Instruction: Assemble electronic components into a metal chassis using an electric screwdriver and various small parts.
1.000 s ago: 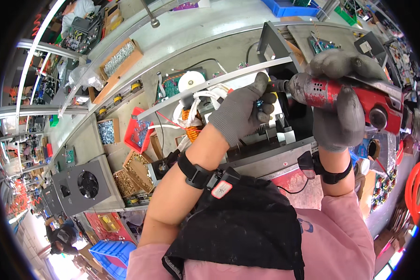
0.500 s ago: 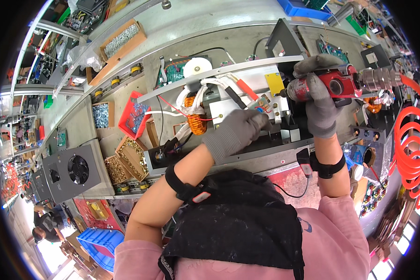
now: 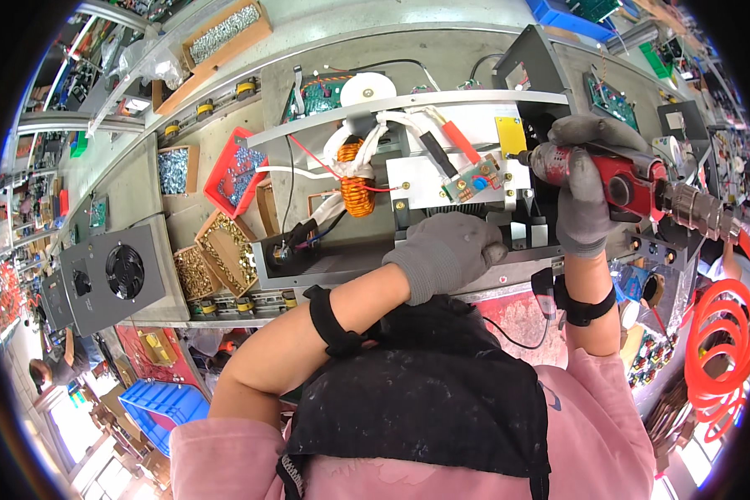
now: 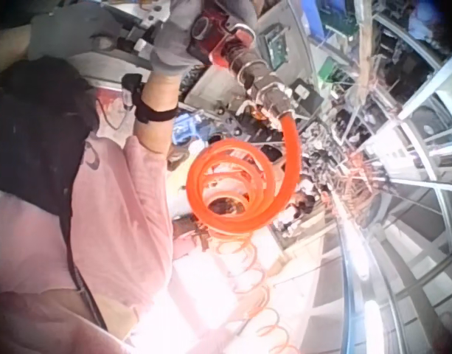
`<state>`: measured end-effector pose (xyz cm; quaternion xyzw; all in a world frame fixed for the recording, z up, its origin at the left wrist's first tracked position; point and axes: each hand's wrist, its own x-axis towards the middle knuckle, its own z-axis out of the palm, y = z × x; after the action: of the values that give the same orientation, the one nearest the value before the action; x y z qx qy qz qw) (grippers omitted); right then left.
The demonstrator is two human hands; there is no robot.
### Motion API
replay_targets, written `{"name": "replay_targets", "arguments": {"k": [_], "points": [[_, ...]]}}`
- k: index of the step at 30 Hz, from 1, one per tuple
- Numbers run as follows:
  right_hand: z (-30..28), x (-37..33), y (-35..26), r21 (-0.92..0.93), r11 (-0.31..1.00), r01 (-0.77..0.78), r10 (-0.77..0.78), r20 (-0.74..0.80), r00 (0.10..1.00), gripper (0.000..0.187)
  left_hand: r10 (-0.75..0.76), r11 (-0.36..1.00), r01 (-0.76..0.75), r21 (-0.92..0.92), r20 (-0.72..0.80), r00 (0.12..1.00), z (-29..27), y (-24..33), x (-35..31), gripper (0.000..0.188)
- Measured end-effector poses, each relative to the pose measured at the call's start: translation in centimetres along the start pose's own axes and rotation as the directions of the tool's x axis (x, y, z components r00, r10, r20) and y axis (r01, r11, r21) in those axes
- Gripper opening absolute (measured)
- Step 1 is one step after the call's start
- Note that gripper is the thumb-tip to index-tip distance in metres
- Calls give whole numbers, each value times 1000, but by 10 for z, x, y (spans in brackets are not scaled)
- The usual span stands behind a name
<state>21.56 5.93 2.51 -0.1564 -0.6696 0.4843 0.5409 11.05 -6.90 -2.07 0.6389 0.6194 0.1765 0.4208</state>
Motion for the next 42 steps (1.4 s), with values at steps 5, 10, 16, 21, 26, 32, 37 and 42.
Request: {"name": "replay_targets", "arguments": {"k": [5,10,16,21,26,32,37,42], "points": [[-9,-2,3,-133,990,55,-29,194,981,35,70,997,-69,22,-15,997,1,-2,-3,30],[0,13,18,140,982,-127,127,6,992,29,47,999,-47,7,6,999,-3,2,-3,26],[8,21,16,67,987,-147,146,30,989,23,-34,999,35,-31,41,999,-16,6,0,22],[6,22,15,48,976,-212,210,33,977,23,-262,450,126,-884,5,965,-60,9,-1,27],[-3,31,8,57,979,-197,189,127,974,26,-322,182,-9,-983,-68,944,-71,-3,14,27],[-3,32,-17,211,974,87,-95,28,995,33,-357,124,-2,-992,-47,933,-62,-7,28,28],[-15,35,-41,372,919,133,-185,110,977,36,-363,-112,22,-993,61,930,-51,-5,44,17],[-22,36,-39,433,894,112,-200,162,966,38,-207,-330,43,-943,117,971,-43,-12,52,21]]}}
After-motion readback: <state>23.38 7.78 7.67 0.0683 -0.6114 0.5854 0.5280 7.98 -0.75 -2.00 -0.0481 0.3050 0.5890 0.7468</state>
